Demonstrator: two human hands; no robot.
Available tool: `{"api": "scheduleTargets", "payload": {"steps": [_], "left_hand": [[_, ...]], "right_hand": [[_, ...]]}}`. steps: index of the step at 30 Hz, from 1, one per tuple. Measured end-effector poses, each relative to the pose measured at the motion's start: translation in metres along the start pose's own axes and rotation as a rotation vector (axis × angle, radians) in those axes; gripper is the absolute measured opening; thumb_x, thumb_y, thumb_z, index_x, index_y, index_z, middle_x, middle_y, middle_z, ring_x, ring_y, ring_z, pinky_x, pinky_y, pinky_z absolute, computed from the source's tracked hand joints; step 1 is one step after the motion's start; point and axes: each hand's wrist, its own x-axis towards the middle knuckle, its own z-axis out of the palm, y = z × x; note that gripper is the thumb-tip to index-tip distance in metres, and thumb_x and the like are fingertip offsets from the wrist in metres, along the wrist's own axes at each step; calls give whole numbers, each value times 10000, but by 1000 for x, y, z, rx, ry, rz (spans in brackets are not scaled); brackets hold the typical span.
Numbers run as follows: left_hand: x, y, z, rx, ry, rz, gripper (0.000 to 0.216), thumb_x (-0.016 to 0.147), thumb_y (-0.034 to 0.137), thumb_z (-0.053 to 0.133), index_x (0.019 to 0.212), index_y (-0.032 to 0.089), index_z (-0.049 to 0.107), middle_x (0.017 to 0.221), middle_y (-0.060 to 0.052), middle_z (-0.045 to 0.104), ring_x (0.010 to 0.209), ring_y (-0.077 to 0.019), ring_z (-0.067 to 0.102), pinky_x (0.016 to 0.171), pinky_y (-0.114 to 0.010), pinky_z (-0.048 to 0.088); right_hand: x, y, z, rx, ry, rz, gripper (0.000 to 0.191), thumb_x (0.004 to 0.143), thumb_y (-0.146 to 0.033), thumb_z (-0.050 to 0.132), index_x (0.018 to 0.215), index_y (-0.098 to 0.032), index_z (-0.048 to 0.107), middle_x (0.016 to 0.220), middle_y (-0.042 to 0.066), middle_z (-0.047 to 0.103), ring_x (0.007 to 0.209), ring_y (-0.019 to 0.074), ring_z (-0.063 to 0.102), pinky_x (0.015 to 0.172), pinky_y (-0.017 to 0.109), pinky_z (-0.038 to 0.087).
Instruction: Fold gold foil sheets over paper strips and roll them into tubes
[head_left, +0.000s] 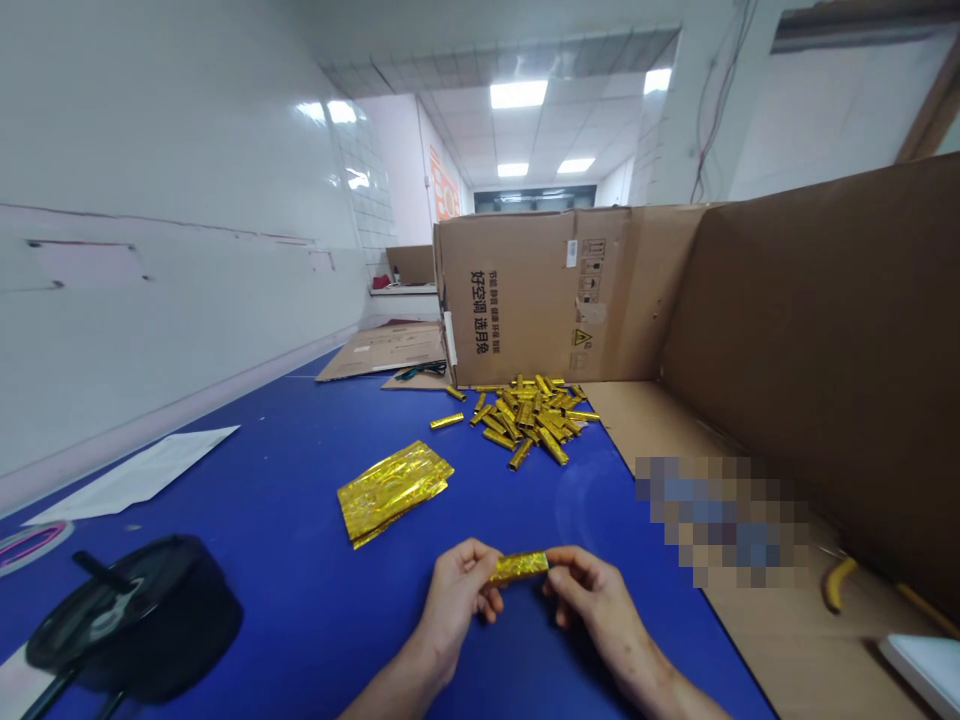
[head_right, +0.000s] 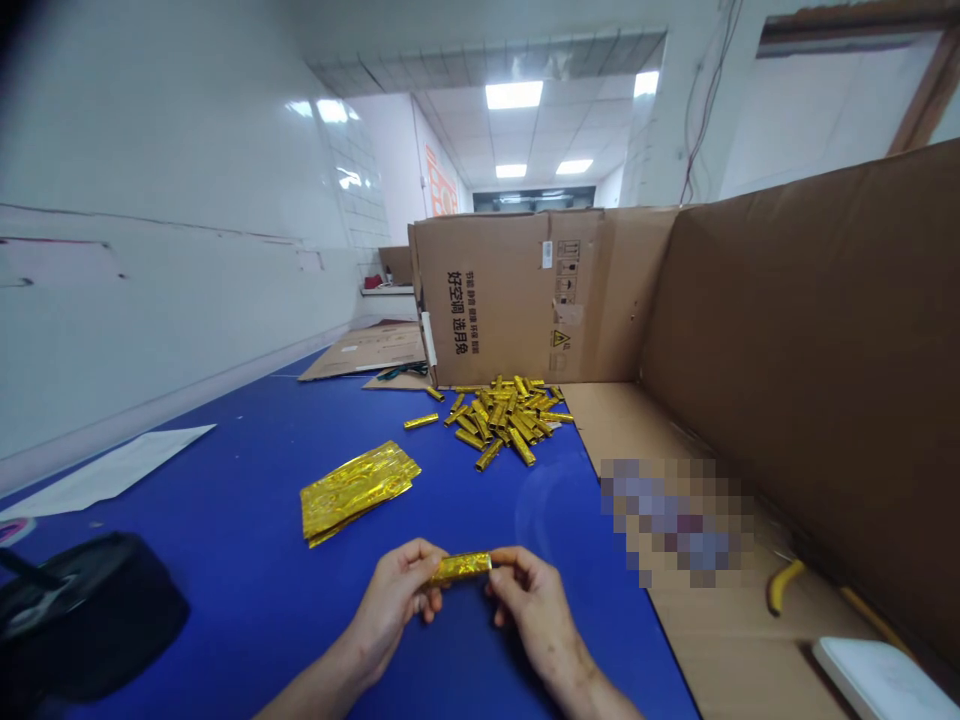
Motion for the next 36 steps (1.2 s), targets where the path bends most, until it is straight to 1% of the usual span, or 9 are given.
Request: {"api": "scheduleTargets", "payload": {"steps": [4, 9, 11, 14, 17, 20, 25, 31, 36], "left_hand": [[0, -1, 0, 27, -67, -49, 312, 561, 395, 614, 666, 125, 498, 488, 24, 516, 353, -75, 463, 320, -164, 320], [0, 1, 0, 44, -62, -58, 309, 569, 394, 608, 672, 123, 500, 469, 29, 503, 350, -69, 454, 321, -157, 318], [-1, 1, 1, 48, -75, -63, 329, 567, 411, 617, 674, 123, 498, 482, 24, 513, 351, -66, 452, 322, -156, 319], [-4, -1, 3, 80, -137, -60, 380, 563, 463, 628, 667, 122, 494, 477, 19, 514, 356, -70, 454, 324, -163, 329], [-6, -5, 5, 122, -184, -60, 411, 562, 497, 631, 654, 122, 492, 427, 26, 485, 348, -75, 445, 329, -171, 339], [-8, -6, 6, 128, -193, -61, 406, 563, 489, 638, 649, 119, 494, 445, 7, 513, 357, -73, 448, 336, -172, 339], [-11, -2, 8, 51, -153, -101, 386, 537, 453, 663, 628, 121, 488, 493, -7, 544, 358, -61, 442, 330, -161, 314], [-7, -1, 5, -19, -74, -109, 407, 523, 479, 669, 613, 135, 471, 426, 35, 478, 327, -56, 411, 309, -157, 281], [-3, -5, 3, -41, -54, -109, 392, 539, 461, 674, 619, 125, 488, 431, 32, 480, 328, -57, 416, 314, -159, 289]], "right_hand": [[-1, 2, 1, 42, -80, -23, 421, 590, -415, 674, 891, -143, 562, 586, -34, 537, 407, 67, 434, 422, 207, 347], [-3, -4, -1, 53, -67, 14, 375, 660, -439, 593, 860, -121, 592, 600, 2, 577, 407, 78, 472, 420, 208, 332], [-3, -5, 0, 16, -80, 24, 349, 651, -426, 596, 814, -118, 611, 582, 2, 578, 404, 75, 467, 422, 206, 329], [-3, -3, 0, -74, -129, 16, 282, 629, -369, 618, 767, -123, 634, 592, -1, 580, 433, 73, 457, 444, 205, 346], [-4, 0, 0, -157, -156, -7, 230, 663, -316, 592, 783, -131, 658, 589, -6, 573, 470, 77, 448, 467, 203, 358], [-7, 0, 1, -205, -180, -28, 196, 695, -276, 562, 754, -135, 684, 571, -4, 572, 493, 85, 458, 481, 201, 362], [-10, -2, 3, -189, -144, -16, 211, 706, -264, 550, 770, -122, 692, 560, 7, 586, 461, 84, 473, 463, 202, 357], [-9, -2, 2, -116, -83, 19, 243, 683, -323, 574, 758, -116, 675, 521, 1, 581, 420, 82, 481, 438, 198, 346], [-9, -5, 4, -92, -52, 19, 228, 666, -321, 586, 725, -114, 663, 497, -1, 579, 403, 79, 473, 428, 197, 338]]}}
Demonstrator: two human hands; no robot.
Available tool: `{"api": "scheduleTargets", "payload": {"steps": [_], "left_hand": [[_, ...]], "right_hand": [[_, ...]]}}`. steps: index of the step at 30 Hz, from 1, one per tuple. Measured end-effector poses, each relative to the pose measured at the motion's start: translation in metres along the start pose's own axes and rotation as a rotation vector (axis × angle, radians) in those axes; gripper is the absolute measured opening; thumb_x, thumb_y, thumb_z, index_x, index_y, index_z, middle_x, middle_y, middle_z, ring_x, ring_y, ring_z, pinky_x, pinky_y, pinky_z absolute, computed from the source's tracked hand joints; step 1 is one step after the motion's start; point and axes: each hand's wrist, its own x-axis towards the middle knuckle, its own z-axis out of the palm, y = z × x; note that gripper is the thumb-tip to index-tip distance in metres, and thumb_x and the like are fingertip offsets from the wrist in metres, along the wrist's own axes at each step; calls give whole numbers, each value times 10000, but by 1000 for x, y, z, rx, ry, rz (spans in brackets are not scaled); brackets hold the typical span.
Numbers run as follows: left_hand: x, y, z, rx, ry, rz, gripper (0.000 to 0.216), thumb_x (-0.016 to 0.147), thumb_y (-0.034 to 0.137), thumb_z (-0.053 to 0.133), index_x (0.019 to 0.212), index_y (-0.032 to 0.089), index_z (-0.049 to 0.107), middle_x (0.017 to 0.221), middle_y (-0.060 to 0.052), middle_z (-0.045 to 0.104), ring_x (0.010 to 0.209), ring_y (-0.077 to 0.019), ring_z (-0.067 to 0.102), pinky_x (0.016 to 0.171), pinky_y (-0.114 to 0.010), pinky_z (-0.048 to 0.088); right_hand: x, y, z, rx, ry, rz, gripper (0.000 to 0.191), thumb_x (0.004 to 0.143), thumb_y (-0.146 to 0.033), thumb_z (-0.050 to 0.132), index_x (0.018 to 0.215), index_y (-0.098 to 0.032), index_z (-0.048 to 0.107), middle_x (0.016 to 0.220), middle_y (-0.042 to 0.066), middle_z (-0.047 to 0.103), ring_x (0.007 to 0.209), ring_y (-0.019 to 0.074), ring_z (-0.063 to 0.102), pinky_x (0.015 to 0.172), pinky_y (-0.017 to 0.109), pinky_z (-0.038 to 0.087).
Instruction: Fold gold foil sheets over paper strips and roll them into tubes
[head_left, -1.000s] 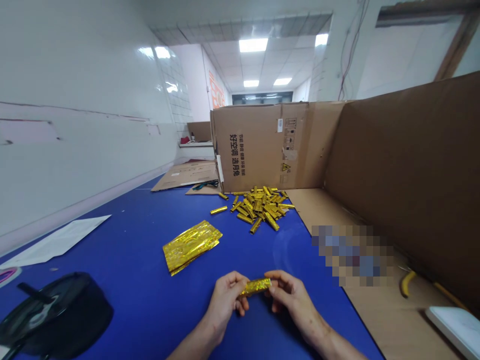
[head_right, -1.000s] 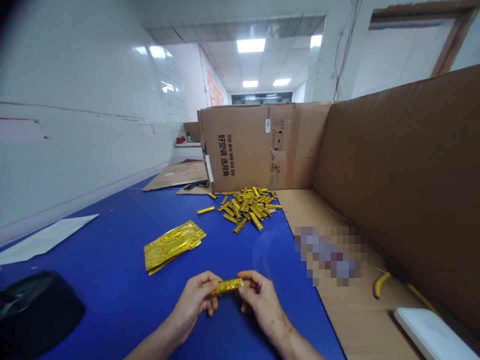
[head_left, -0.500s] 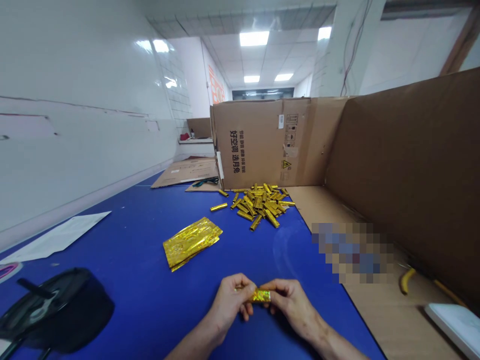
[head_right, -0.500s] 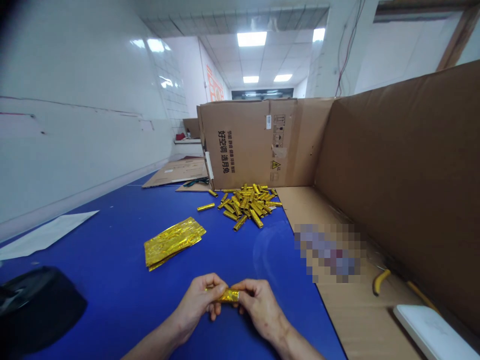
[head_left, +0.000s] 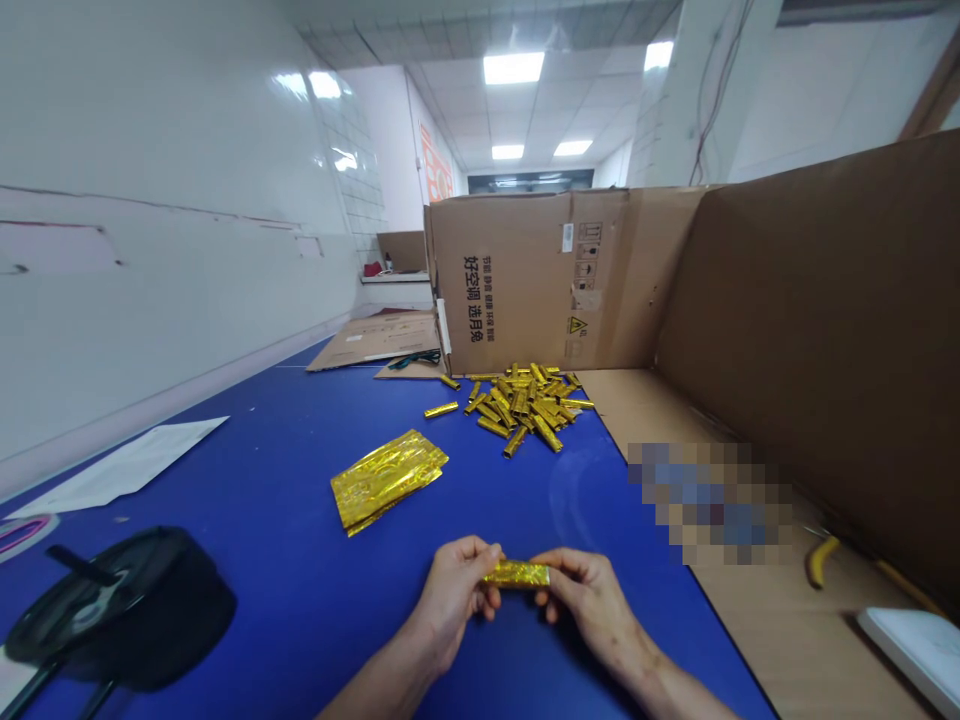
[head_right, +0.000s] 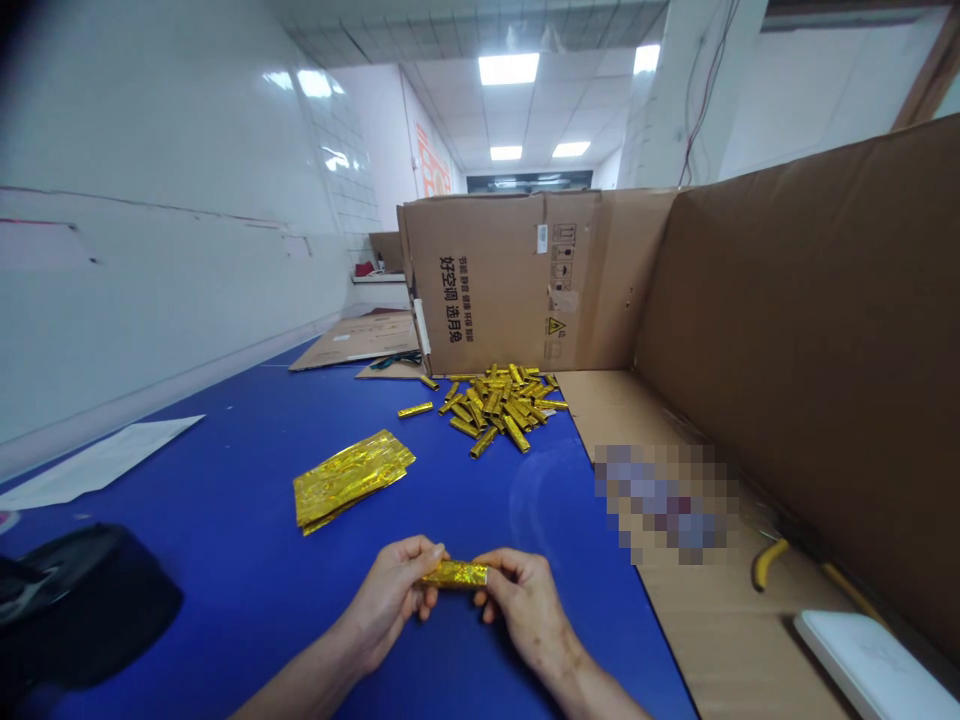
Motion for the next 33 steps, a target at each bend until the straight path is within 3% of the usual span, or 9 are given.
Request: {"api": "scheduleTargets", "payload": {"steps": [4, 8, 13, 17, 23, 29, 33], "left_hand": [[4, 6, -6, -41, -6, -10, 391, 607, 482, 618, 695, 114, 518, 473, 13, 517, 336, -62, 443, 330, -163, 312], [7, 17, -16, -25, -101, -8, 315, 604, 362, 649, 737, 96, 545, 590, -25, 576, 421, -73, 507, 382, -168, 367], [7, 24, -23, 62, -229, 8, 252, 584, 246, 660, 751, 92, 551, 577, -26, 581, 471, -96, 539, 435, -188, 406], [6, 24, -22, 138, -184, 35, 198, 572, 232, 638, 679, 100, 535, 473, -9, 553, 406, -93, 509, 398, -184, 380], [4, 25, -19, 163, -132, 54, 149, 549, 208, 594, 641, 107, 534, 407, 5, 524, 356, -93, 483, 362, -179, 355], [7, 22, -19, 165, -149, 40, 166, 564, 219, 601, 668, 110, 531, 463, -2, 548, 377, -96, 506, 375, -184, 375], [9, 20, -19, 181, -145, 15, 176, 565, 218, 605, 675, 114, 514, 535, -17, 581, 400, -95, 522, 382, -185, 388]], "right_hand": [[1, -4, 0, 60, 50, 25, 215, 633, -309, 607, 708, -110, 642, 476, -6, 575, 386, 77, 466, 418, 196, 333], [3, -8, -3, 119, 87, 70, 201, 630, -276, 605, 735, -105, 611, 482, -10, 582, 382, 69, 467, 417, 188, 332], [3, -11, -5, 92, 1, 87, 210, 627, -303, 606, 704, -108, 595, 483, -9, 581, 383, 72, 473, 418, 192, 334], [3, -9, -5, 64, -51, 61, 215, 608, -312, 616, 683, -112, 597, 484, -15, 576, 392, 72, 473, 433, 198, 338], [1, -5, -3, 32, 10, 38, 199, 632, -309, 602, 662, -113, 615, 461, -21, 558, 377, 66, 446, 418, 196, 320], [1, -5, -4, 76, 54, 49, 217, 600, -328, 637, 656, -119, 614, 460, -16, 564, 371, 72, 455, 416, 199, 326], [2, -6, -6, 151, 35, 51, 356, 642, -449, 611, 752, -111, 615, 520, 13, 597, 391, 83, 480, 424, 206, 346]]}}
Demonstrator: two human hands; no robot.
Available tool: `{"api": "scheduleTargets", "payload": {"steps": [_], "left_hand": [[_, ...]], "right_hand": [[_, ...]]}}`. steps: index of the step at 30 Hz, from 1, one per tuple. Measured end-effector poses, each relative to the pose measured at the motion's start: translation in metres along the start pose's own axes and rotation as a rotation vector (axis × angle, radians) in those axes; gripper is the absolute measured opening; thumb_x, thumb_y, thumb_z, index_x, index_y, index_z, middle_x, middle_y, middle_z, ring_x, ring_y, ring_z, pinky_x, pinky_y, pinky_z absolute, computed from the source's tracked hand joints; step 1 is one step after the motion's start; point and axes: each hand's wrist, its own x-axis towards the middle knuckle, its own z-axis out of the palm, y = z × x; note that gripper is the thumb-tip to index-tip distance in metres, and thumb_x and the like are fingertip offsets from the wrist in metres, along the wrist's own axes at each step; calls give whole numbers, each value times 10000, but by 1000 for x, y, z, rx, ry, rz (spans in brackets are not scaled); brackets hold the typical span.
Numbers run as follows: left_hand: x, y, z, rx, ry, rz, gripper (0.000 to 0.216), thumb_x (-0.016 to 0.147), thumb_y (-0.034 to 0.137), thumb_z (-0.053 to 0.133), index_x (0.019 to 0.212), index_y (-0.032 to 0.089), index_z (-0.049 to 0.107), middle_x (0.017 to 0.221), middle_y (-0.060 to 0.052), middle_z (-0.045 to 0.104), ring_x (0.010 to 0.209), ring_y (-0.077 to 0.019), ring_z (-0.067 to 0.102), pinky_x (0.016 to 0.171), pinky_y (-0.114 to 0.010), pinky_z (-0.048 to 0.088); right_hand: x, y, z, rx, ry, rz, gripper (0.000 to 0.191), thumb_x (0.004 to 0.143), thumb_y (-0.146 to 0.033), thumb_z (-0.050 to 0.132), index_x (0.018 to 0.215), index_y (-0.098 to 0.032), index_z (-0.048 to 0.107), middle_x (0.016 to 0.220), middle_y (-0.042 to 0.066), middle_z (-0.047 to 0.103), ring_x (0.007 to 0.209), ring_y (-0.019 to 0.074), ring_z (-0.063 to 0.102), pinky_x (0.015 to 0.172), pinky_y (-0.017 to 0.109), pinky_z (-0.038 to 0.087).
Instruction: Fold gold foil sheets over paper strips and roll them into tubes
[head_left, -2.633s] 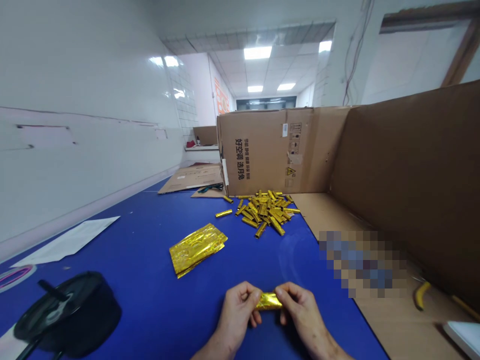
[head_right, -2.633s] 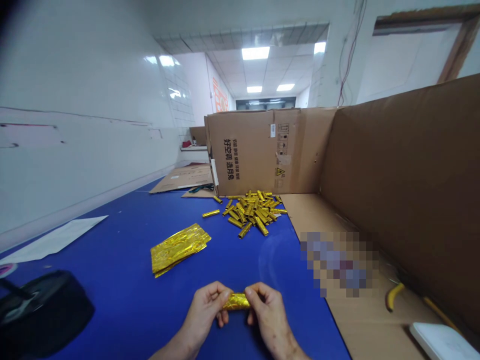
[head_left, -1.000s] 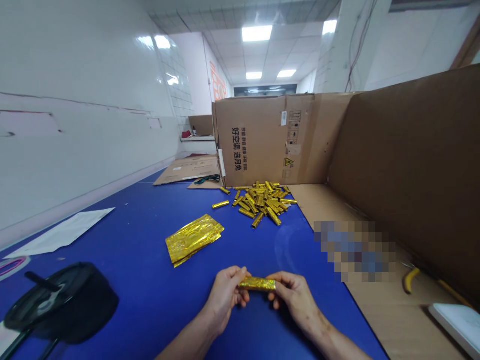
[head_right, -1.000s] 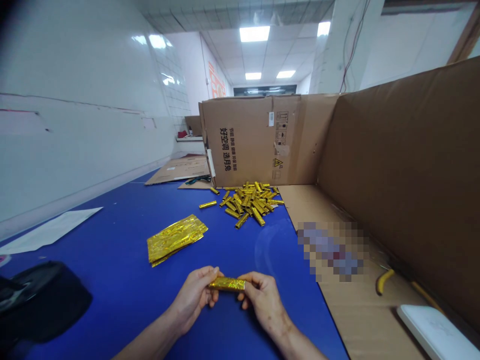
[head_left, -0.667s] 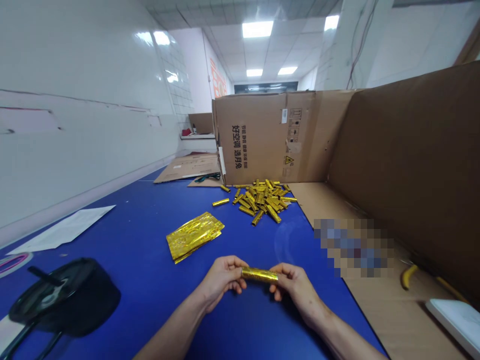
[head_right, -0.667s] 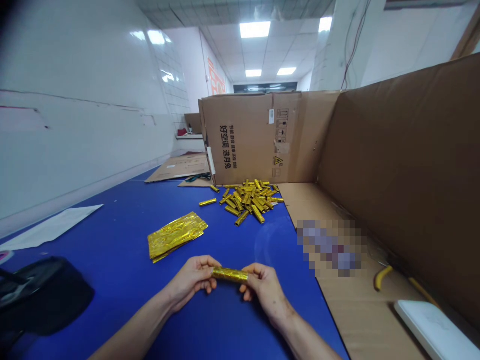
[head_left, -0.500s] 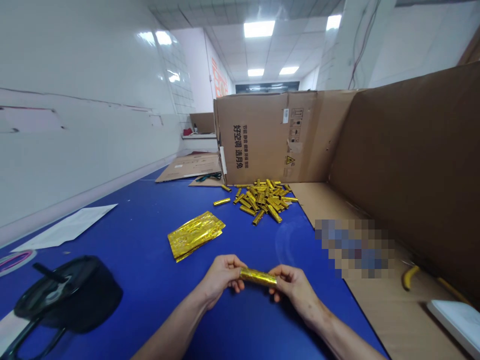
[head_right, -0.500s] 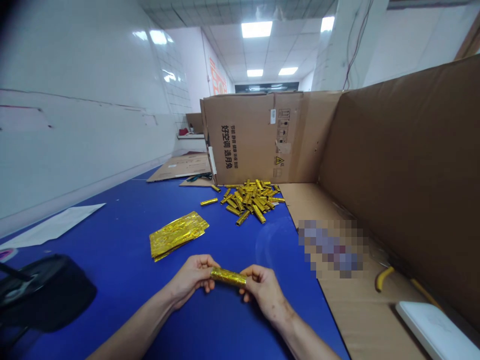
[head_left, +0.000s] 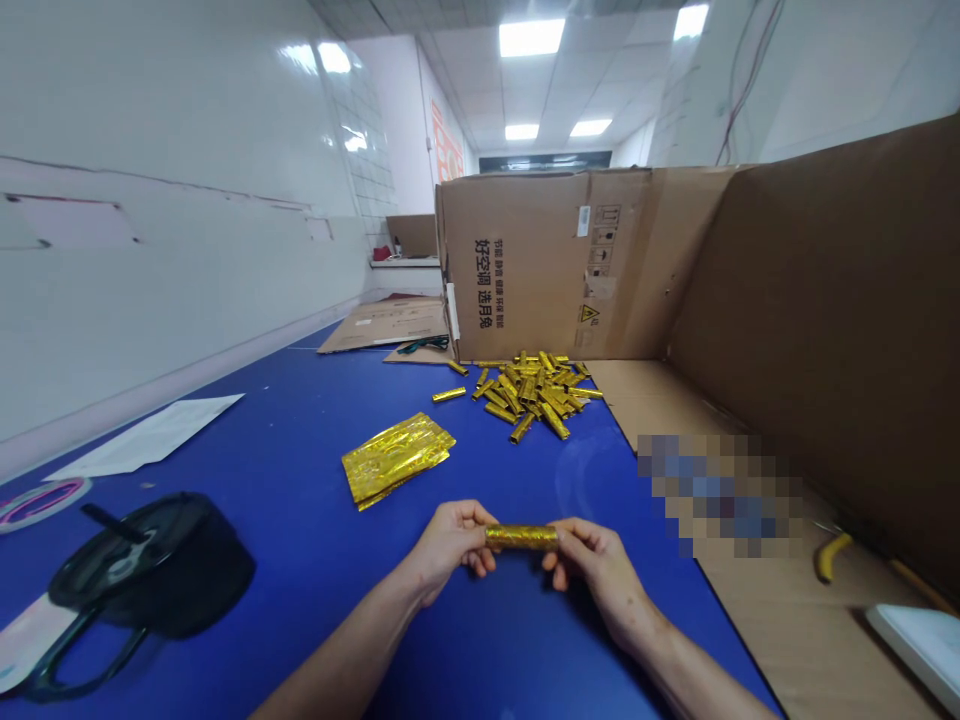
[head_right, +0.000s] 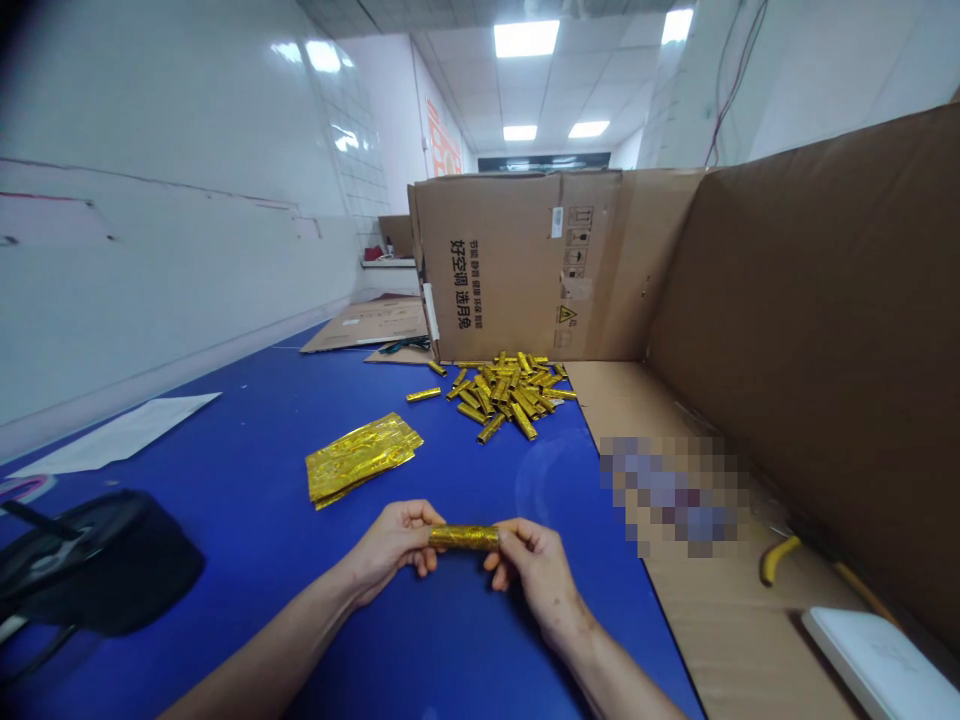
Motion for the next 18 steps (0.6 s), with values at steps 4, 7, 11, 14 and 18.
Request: {"api": "scheduleTargets", "payload": {"steps": [4, 7, 11, 14, 18], "left_hand": [[1, -2, 0, -5, -5, -4, 178, 567, 206, 598, 689, 113, 509, 549, -25, 589, 405, -96, 528, 381, -179, 381], [1, -2, 0, -77, -34, -34, 245, 613, 288, 584, 763, 102, 530, 577, -47, 602, 415, -109, 546, 385, -184, 383], [-1, -1, 1, -134, -59, -47, 387, 661, 431, 565, 854, 96, 539, 603, -62, 607, 436, -125, 566, 404, -196, 400], [-2, -2, 4, -77, -35, -40, 397, 609, 427, 635, 809, 95, 553, 581, -43, 594, 433, -115, 557, 406, -192, 400], [-3, -5, 9, -74, -2, -35, 344, 566, 371, 674, 729, 91, 560, 567, -35, 586, 408, -100, 532, 395, -193, 391]], "right_hand": [[0, 1, 0, 4, -29, -12, 458, 666, -522, 575, 871, -113, 598, 550, 16, 604, 395, 91, 493, 416, 208, 352], [0, 2, 1, -53, -16, -35, 444, 628, -499, 627, 853, -117, 612, 538, 3, 593, 392, 83, 484, 415, 202, 346], [1, 3, 1, -73, 6, -28, 439, 618, -501, 633, 840, -123, 625, 537, -1, 587, 395, 85, 482, 419, 203, 345], [0, 3, 1, -93, -3, -40, 417, 610, -488, 643, 815, -125, 636, 536, -2, 585, 401, 86, 482, 423, 204, 343], [0, 5, 1, -95, 7, -67, 366, 640, -475, 622, 735, -122, 640, 526, -3, 575, 402, 82, 469, 432, 207, 344]]}}
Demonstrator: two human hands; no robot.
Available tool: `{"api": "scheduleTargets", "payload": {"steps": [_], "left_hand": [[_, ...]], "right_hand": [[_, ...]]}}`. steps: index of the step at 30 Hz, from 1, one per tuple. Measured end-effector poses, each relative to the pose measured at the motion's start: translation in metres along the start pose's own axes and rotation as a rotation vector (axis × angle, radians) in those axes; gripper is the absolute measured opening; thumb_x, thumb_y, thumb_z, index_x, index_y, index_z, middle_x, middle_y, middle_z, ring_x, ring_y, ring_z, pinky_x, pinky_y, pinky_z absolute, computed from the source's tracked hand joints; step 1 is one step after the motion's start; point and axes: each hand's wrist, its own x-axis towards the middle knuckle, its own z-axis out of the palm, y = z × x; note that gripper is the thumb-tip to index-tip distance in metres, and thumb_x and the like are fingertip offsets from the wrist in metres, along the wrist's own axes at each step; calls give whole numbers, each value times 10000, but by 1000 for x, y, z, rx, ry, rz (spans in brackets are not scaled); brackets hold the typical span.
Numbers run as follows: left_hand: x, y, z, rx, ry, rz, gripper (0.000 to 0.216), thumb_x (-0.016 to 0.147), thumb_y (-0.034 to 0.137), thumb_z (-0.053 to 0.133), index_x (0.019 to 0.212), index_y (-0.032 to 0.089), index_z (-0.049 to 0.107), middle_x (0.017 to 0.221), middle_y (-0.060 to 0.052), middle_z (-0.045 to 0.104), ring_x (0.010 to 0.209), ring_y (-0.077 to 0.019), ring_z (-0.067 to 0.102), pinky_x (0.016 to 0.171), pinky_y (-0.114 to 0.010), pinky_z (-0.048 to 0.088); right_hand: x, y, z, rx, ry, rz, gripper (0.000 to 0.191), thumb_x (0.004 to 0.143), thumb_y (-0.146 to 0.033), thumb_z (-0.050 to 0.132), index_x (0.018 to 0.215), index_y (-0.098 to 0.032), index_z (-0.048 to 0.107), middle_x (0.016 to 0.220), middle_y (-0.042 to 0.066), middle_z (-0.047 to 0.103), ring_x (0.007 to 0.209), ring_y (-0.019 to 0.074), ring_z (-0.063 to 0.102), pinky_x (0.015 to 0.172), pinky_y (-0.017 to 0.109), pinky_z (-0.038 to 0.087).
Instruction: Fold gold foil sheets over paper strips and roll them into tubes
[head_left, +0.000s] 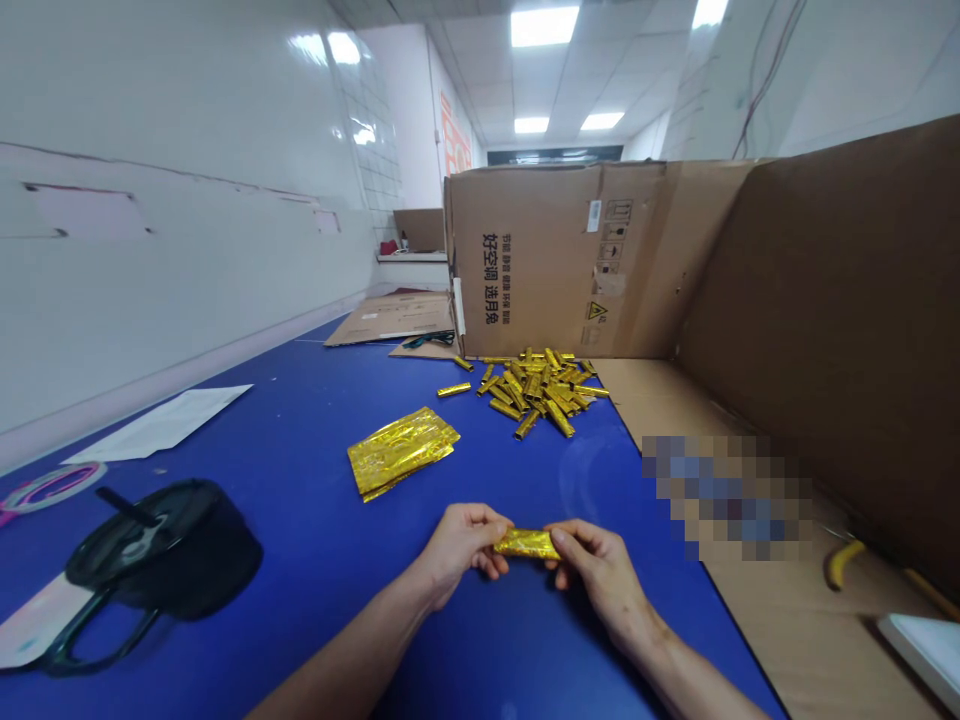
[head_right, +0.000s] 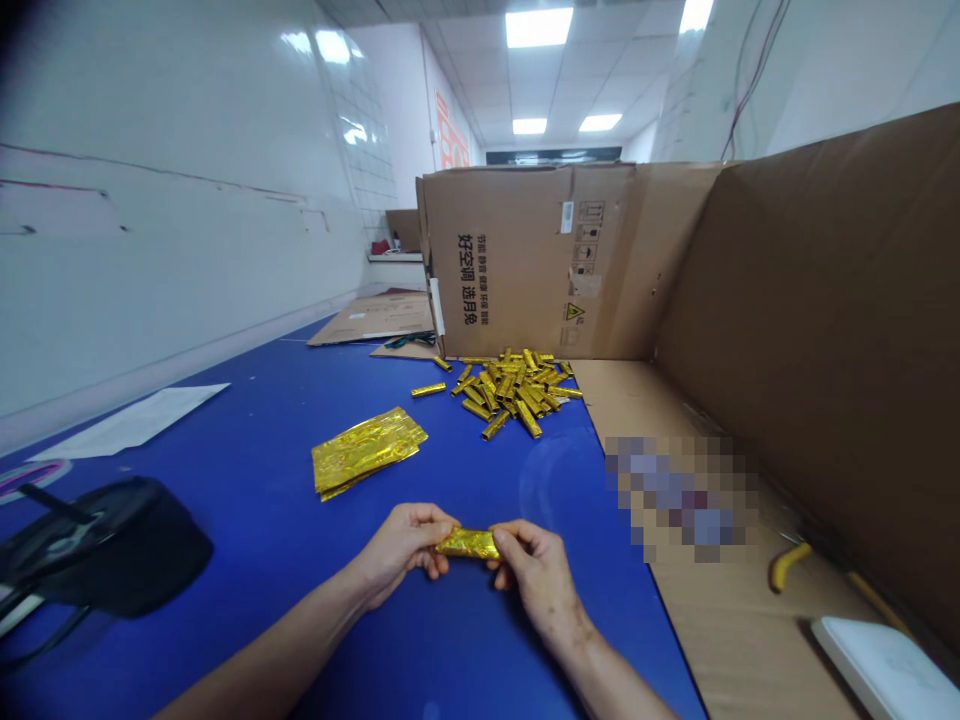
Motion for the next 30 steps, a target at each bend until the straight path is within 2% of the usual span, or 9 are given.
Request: {"api": "scheduleTargets", "payload": {"steps": [4, 8, 11, 19, 23, 30], "left_hand": [[0, -2, 0, -57, -24, -8, 342, 594, 365, 670, 767, 95, 553, 611, -37, 591, 433, -103, 548, 402, -189, 399], [-2, -2, -1, -161, -135, -1, 376, 659, 374, 640, 906, 108, 541, 745, -69, 611, 541, -123, 591, 472, -211, 442], [-4, -2, 1, -174, -181, 24, 378, 636, 319, 675, 923, 108, 549, 814, -84, 612, 614, -132, 601, 544, -232, 462], [1, 1, 0, -169, 6, 20, 323, 556, 266, 708, 778, 84, 561, 616, -35, 597, 541, -119, 580, 537, -237, 452], [4, 2, -2, -148, 35, 15, 271, 604, 253, 672, 780, 85, 555, 609, -38, 599, 539, -112, 577, 545, -232, 453], [12, 5, -6, 31, 47, -74, 146, 683, 210, 599, 762, 94, 561, 569, -38, 600, 513, -111, 580, 510, -219, 456]], "right_hand": [[1, 3, -1, 0, 18, -8, 369, 658, -476, 604, 776, -127, 631, 537, -5, 577, 405, 86, 472, 434, 208, 344], [3, 5, -3, 3, 39, 3, 393, 643, -487, 614, 804, -128, 619, 531, -13, 567, 387, 86, 473, 416, 205, 344], [4, 5, -3, 15, 49, 16, 406, 645, -496, 609, 809, -124, 609, 536, -6, 570, 383, 89, 479, 407, 205, 346], [2, 4, -2, 51, 55, 43, 475, 648, -536, 582, 887, -125, 578, 550, -1, 583, 398, 105, 495, 418, 215, 367], [2, 5, -3, 84, 59, 37, 455, 653, -506, 596, 903, -128, 559, 555, -4, 590, 394, 101, 493, 413, 212, 370], [3, 2, -4, 137, 156, 2, 375, 684, -476, 577, 849, -140, 546, 497, -29, 559, 364, 85, 455, 383, 194, 337]]}}
